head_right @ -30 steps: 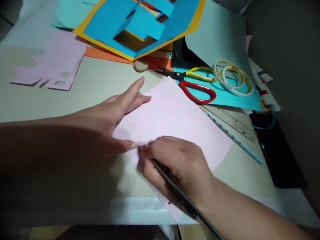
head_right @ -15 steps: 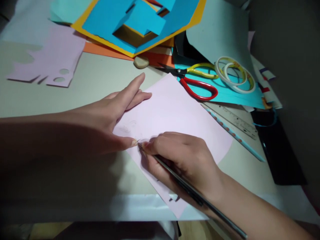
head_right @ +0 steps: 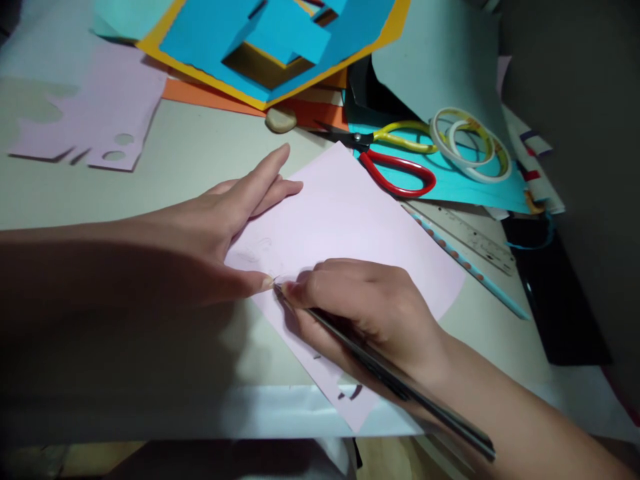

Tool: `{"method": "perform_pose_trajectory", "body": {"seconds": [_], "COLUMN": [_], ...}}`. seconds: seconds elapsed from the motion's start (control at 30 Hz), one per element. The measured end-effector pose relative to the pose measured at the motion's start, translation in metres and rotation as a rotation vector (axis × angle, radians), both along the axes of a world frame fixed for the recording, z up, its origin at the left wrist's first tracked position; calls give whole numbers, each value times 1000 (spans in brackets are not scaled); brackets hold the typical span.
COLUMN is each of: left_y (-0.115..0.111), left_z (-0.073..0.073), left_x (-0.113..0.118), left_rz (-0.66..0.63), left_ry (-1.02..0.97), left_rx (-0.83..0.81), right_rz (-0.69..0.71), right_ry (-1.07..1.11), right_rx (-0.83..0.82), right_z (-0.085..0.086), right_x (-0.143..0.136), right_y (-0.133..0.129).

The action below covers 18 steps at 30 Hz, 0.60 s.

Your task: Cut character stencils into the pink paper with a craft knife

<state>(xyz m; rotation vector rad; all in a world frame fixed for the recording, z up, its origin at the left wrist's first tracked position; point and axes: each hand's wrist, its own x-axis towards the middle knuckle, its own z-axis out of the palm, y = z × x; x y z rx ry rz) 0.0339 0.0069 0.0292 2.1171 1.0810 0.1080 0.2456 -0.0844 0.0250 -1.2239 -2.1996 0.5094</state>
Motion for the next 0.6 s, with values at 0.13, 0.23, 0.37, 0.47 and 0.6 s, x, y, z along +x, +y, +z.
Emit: {"method": "perform_pose_trajectory", "body": {"seconds": [0.13, 0.23, 0.37, 0.47, 0.6], "left_y": [3, 3, 1, 0, -1], "left_z": [1, 3, 3, 2, 6], "left_x": [1, 1, 0, 0, 0], "left_rz": [-45, -73, -48, -56, -60], "left_ry": [-11, 0, 34, -1, 19], "left_rx": [-1, 10, 6, 11, 0], "right_rz": [28, 33, 34, 31, 45], "right_ry": [-11, -3, 31, 44, 57], "right_rx": [24, 16, -18, -17, -43], "right_z": [-2, -2, -3, -2, 0], "right_x": [1, -1, -2, -2, -3], "right_y": [1, 1, 1, 0, 1]}}
